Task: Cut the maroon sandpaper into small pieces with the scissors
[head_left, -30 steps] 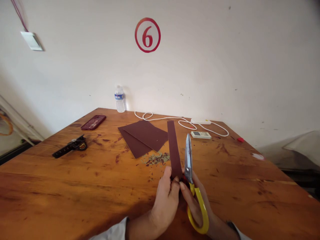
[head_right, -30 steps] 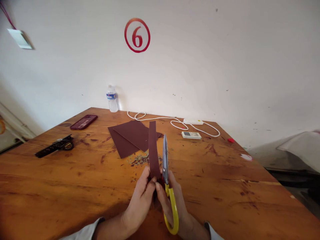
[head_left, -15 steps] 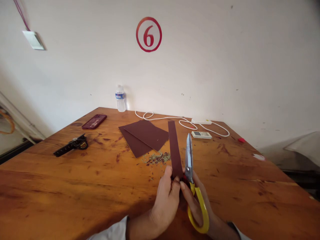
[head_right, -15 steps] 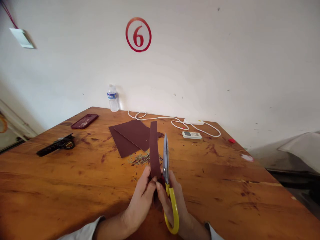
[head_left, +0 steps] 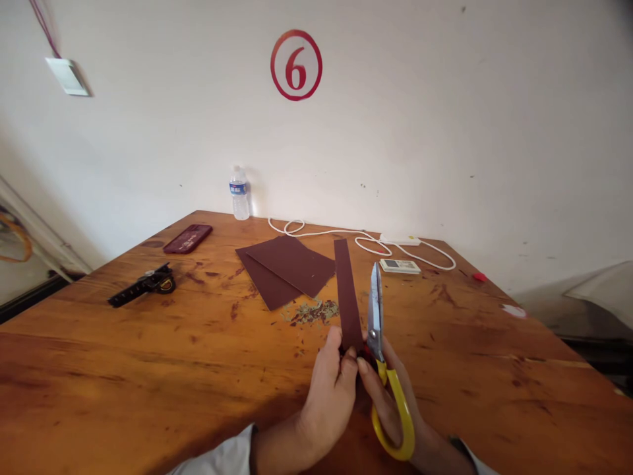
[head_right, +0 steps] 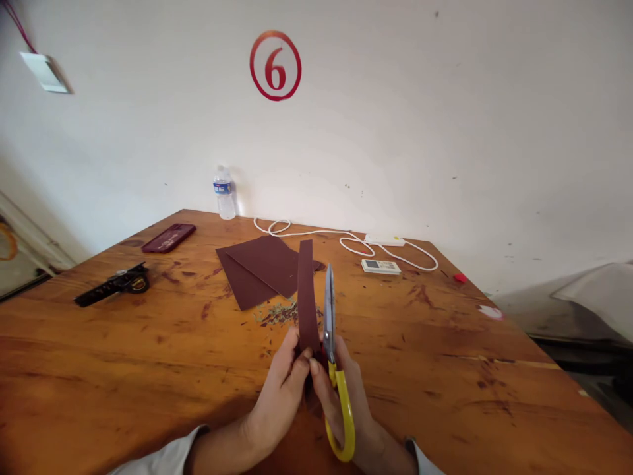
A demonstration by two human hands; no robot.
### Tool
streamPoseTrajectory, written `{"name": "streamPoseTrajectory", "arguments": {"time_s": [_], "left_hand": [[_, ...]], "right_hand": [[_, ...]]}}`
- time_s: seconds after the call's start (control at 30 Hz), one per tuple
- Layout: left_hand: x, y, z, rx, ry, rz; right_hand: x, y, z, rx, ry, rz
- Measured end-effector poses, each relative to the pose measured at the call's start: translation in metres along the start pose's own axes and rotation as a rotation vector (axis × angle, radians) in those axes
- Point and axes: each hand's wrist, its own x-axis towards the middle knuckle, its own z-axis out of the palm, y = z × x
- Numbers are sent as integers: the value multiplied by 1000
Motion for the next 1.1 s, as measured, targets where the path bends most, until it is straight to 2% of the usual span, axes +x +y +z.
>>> {"name": "streamPoseTrajectory", "arguments": {"time_s": [0.17,0.27,0.47,0.8,0.93,1.1], "left_hand": [[-1,2,-1,-2,-28,8],[0,0,-1,-1,-39,30],[2,-3,-1,-9,-49,70],[4,-7,-1,-39,-78,191],[6,-6,-1,-42,-65,154],[7,0,-1,-84,-132,221]], "right_hand": [[0,-5,1,80,-29,9],[0,-4,3,125,2,23],[-2,2,1,121,8,106],[3,-2,-2,30,-33,8],[1,1,-2,35,-48,16],[1,0,-2,73,-51,26]]}}
